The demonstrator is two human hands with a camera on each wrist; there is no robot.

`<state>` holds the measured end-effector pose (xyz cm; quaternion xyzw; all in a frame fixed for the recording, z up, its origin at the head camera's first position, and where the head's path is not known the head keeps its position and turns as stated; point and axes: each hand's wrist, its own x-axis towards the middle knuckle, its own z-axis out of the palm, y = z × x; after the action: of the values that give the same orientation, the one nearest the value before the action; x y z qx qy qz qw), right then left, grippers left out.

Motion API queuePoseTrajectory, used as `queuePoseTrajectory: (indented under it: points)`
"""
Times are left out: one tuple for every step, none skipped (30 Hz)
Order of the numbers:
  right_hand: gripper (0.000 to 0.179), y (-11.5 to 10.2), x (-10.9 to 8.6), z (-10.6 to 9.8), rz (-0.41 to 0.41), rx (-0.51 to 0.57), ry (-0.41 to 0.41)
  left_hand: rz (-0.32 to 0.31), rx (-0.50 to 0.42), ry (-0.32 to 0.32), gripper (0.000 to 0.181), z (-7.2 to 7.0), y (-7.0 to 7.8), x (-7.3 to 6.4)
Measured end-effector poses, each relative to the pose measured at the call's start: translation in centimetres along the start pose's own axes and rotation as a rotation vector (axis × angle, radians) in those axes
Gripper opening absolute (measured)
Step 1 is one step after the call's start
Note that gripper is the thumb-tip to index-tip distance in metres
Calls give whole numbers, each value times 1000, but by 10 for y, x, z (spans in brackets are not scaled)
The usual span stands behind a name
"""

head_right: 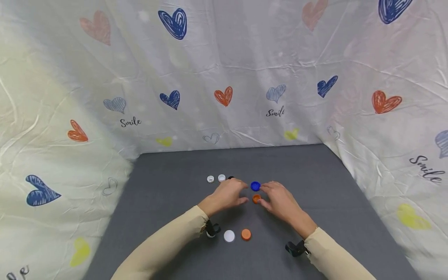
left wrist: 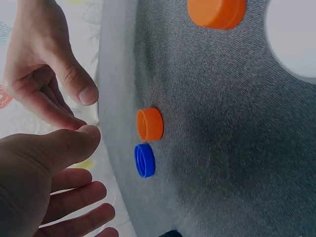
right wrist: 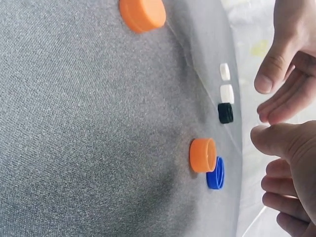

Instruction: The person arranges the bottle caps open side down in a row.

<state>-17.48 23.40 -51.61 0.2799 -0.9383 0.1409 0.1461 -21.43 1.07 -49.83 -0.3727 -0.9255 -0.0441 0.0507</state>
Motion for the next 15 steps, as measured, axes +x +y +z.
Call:
queuePoseTrajectory:
  points:
    - [44, 1, 0, 1, 3, 1, -4, 2, -3, -3, 35, 1, 1, 1]
    - [44, 2, 0, 1, 5, 2, -8, 3, -6, -5, 34, 2, 1, 3]
    - [44, 2, 0, 1, 7, 5, -12, 2, -13, -7, 34, 2, 2, 4]
    - [45, 3, 0, 2, 10, 6, -17, 0, -18, -12, 33, 3, 3, 5]
    - [45, 3, 0, 3, 13, 9, -21, -4, -25, -18, 33, 4, 3, 7]
    - [45, 4, 0, 3, 15, 9, -26, -10, -34, -27, 33, 6, 3, 8]
    - [45, 4, 0, 4, 20, 12, -30, -15, -44, -38, 32, 7, 4, 9]
    - [45, 5, 0, 5, 23, 13, -34, -20, -52, -47, 32, 9, 4, 11]
    - [45, 5, 0, 7, 26, 14, -35, -24, -60, -57, 32, 11, 4, 12]
    - [44, 6, 0, 8, 26, 12, -36, -29, -66, -67, 32, 13, 4, 13]
    - [44, 6, 0, 10, 28, 13, -38, -31, -72, -75, 32, 15, 5, 14]
    - [44, 7, 0, 12, 31, 12, -39, -33, -75, -82, 31, 17, 5, 15]
    - [43, 7, 0, 14, 33, 13, -42, -33, -78, -87, 31, 19, 5, 16]
    - [43, 7, -1, 16, 35, 14, -47, -36, -80, -93, 30, 21, 5, 17]
    - [42, 7, -1, 17, 36, 19, -51, -38, -79, -99, 29, 22, 5, 18]
